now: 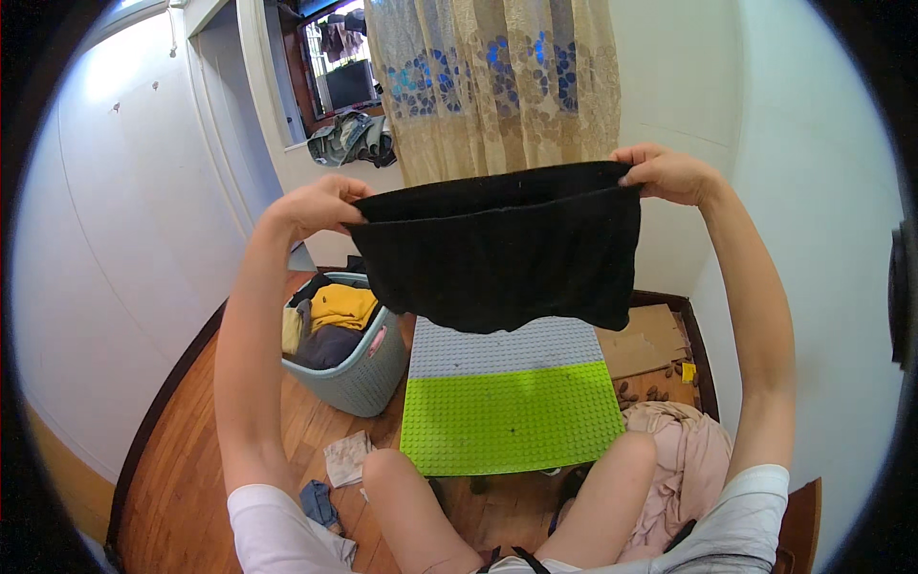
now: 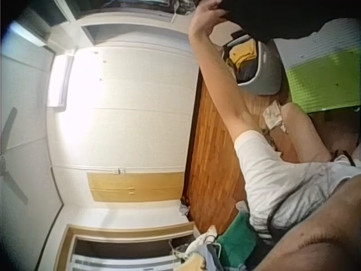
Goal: Fold various articles of clothing and place them in a laundry basket.
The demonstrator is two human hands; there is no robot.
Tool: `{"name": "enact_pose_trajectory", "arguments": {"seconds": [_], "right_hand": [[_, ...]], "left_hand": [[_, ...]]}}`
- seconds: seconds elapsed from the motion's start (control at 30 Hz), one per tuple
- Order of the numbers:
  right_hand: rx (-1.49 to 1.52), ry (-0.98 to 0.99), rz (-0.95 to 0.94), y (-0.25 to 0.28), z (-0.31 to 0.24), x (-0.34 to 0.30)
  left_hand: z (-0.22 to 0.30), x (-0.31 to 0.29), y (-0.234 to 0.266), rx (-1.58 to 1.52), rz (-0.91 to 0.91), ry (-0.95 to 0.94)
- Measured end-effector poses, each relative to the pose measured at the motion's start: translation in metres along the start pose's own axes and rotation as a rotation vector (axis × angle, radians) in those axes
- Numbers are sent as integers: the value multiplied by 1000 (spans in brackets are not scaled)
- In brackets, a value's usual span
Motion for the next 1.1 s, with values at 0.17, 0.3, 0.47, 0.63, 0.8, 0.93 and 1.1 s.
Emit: {"name": "enact_pose_trajectory", "arguments": {"seconds": [0.17, 0.3, 0.47, 0.63, 0.8, 0.93, 1.1], "right_hand": [[345, 217, 36, -30, -22, -20], [544, 294, -42, -24, -19, -36], [411, 164, -187, -14, 5, -42], [310, 192, -330, -12, 21, -43], [622, 246, -92, -30, 2, -43], [893, 111, 235, -20, 19, -16], [867, 171, 379, -61, -9, 14]], "left_hand": [[3, -23, -9, -299, -145, -170], [49, -54, -39, -439, -6, -299], [36, -63, -39, -36, -131, -66], [19, -62, -40, -577, -441, -339], [19, -58, -42, -682, -48, -334], [14, -22, -42, -825, 161, -193], [39, 11, -53, -680, 408, -240]]}}
Point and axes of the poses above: each hand's wrist, its own x-axis towards the middle knuckle, its own y-axis out of the back of the hand, z = x × y, the point moved 5 cm from there along x, towards the middle knuckle, and after that the axes turned 6 degrees about x, right-handed, at the moved point
